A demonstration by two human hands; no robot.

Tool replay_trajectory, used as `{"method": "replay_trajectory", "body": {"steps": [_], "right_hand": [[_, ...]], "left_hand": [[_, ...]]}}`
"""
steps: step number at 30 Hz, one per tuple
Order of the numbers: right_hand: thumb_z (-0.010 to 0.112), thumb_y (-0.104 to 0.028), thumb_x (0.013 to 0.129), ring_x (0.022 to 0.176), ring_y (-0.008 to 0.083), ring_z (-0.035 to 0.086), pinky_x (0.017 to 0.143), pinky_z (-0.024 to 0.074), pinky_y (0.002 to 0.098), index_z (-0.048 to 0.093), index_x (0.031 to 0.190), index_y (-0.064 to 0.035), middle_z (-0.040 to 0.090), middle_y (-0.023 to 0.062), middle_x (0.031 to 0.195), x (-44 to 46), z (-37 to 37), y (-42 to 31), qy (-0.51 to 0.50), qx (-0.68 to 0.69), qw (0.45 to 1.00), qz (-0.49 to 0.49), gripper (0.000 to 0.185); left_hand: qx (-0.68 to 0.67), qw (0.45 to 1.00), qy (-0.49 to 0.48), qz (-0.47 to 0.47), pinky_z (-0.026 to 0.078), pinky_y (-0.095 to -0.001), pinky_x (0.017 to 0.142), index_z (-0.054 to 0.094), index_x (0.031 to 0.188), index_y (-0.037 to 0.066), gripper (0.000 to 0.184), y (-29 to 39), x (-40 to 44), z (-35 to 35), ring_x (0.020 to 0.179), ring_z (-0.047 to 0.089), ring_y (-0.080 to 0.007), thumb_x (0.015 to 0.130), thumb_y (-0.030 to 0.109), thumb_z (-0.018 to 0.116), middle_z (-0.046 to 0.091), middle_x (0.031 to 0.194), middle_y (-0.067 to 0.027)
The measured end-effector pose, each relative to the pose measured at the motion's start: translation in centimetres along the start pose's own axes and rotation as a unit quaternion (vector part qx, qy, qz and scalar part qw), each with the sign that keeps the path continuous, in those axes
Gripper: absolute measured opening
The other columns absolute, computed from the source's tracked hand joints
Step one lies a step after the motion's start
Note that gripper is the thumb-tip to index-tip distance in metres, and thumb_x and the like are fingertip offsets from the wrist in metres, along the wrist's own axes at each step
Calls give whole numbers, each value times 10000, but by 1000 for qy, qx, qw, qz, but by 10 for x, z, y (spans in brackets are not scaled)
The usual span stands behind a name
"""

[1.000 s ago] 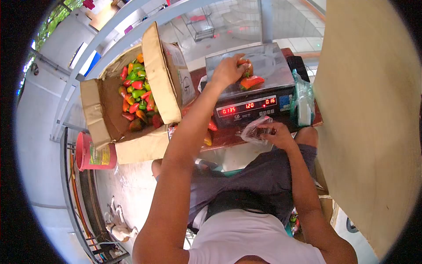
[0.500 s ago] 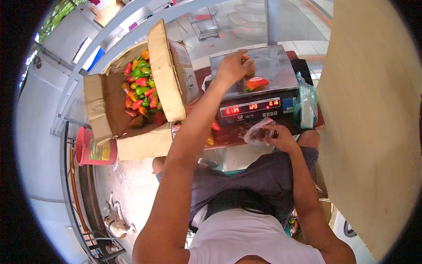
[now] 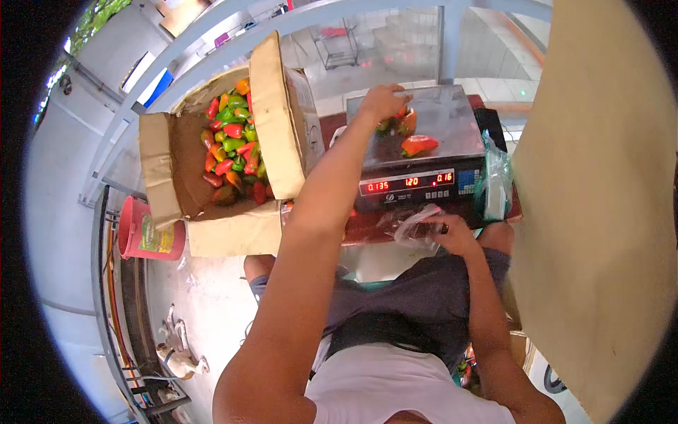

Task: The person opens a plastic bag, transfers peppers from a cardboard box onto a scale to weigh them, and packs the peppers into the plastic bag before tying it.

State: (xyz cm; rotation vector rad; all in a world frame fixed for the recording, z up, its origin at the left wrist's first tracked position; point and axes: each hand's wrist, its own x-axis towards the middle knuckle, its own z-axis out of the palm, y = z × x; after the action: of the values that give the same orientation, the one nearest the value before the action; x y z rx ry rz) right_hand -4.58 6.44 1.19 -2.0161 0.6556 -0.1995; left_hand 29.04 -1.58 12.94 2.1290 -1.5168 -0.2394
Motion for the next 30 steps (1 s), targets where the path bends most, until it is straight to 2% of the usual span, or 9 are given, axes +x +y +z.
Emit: {"method": "replay_trajectory", "body": {"steps": [6,8,9,14,18,21,26,28,30], "right_hand": [[759,-126,736,972,300,699,889,538,375,720,1179,-123,713,176,1110,2,3,12,-3,34,999,-4,444],[747,-119,738,950,274,703,866,542,356,726,1172,-124,720,173,1090,-2,1,9,13,19,1000,-21,435],[741,-120,744,940,266,705,859,543,351,732,1161,-119,725,171,1072,-4,0,9,16,23,1000,-9,418],[718,-116,767,865,239,718,805,552,351,758,1105,-95,744,159,983,-1,-5,8,45,81,994,58,341],[726,-107,778,793,234,713,734,546,350,763,1087,-84,747,152,937,6,5,21,71,-7,996,52,312],[739,-112,778,797,243,717,740,548,360,763,1080,-77,748,149,939,12,12,33,78,9,997,21,305],[723,-100,789,831,232,727,782,555,354,758,1083,-69,750,149,970,6,6,18,55,-13,997,50,298],[712,-90,792,838,230,728,793,556,351,756,1089,-67,751,150,970,6,5,16,48,-8,996,77,301],[709,-90,791,837,233,729,794,556,354,756,1089,-67,753,149,962,6,7,21,55,-3,997,47,302]], "left_hand": [[-143,969,179,94,535,-391,873,679,1225,104,445,52,-60,-34,1092,660,-307,891,396,716,677,1186,-192],[-222,958,137,119,537,-332,825,674,1220,73,372,105,-133,-93,1061,660,-223,897,248,735,683,1171,-140],[-232,935,197,182,537,-317,754,682,1145,21,318,95,-149,-100,886,683,-173,863,150,752,704,1010,-127],[-156,954,254,3,524,-232,736,690,1150,-9,252,20,-207,-206,815,653,-76,907,-1,624,732,933,-44],[30,971,226,-69,554,-338,781,746,1039,49,201,-139,-211,-250,854,727,-196,850,100,698,750,940,-143],[169,979,31,-109,554,-394,847,759,1015,99,252,-191,-224,-242,951,716,-304,782,189,724,735,962,-178],[273,910,-3,-314,543,-423,917,709,1105,48,475,-230,-213,-203,1088,676,-321,845,444,723,706,1139,-176],[332,895,-62,-292,536,-422,943,680,1156,34,565,-267,-205,-204,1140,654,-312,851,508,708,680,1205,-172],[279,890,-53,-356,526,-411,974,663,1181,42,507,-251,-205,-210,1192,630,-288,876,446,687,658,1259,-168]]}}
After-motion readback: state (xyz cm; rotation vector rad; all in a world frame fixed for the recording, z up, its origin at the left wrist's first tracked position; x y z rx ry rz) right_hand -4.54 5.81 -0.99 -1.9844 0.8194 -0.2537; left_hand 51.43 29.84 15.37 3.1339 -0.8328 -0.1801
